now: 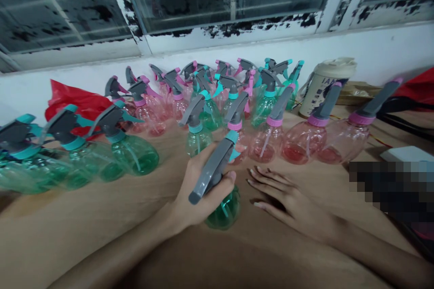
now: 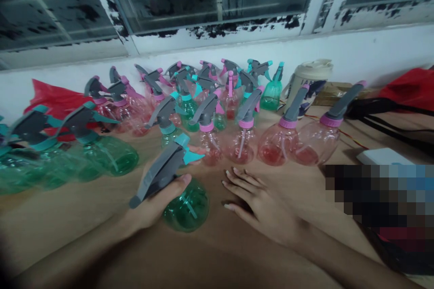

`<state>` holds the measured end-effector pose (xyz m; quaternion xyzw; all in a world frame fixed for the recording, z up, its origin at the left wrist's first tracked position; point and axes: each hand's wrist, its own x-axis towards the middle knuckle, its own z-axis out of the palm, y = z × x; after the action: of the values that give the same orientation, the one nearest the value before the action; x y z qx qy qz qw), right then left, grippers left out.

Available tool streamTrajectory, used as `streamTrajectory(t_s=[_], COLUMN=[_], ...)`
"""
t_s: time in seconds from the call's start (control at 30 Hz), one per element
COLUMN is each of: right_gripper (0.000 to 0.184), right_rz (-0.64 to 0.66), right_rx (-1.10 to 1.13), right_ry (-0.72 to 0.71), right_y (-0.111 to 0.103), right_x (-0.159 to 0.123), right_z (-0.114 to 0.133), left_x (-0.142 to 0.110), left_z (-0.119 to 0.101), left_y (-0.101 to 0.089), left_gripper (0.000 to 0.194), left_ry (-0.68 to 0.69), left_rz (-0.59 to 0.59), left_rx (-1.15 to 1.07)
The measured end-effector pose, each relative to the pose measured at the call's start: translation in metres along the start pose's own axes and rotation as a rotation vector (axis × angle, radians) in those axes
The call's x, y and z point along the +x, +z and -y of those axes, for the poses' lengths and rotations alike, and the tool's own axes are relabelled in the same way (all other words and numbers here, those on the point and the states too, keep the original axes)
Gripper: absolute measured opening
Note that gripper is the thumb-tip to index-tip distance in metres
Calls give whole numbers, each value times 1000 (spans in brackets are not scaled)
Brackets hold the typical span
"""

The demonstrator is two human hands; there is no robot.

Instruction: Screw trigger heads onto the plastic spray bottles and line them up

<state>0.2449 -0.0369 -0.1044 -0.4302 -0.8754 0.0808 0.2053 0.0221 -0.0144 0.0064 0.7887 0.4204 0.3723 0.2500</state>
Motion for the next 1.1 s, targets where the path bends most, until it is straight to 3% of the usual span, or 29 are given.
streamTrajectory(t_s=[0.33,0.57,0.8,0.97,1.1], right_gripper=[48,49,49,47,48], right_rz=[27,8,16,36,38], right_rx=[-9,15,9,-15,-30], right_ry=[14,13,9,9,6], right_y=[0,0,-1,0,1], right_x=[0,0,0,0,-1], right_z=[0,1,1,1,-1], left_x=[0,0,1,1,1], left_z=[1,0,-1,-1,0], left_y=[5,7,6,5,4], left_gripper=[15,29,21,29,16], left_ry=[-31,-59,-80,-42,3], left_rz=[-3,14,11,27,6], left_rx=[-10,-53,-77,-81,-69])
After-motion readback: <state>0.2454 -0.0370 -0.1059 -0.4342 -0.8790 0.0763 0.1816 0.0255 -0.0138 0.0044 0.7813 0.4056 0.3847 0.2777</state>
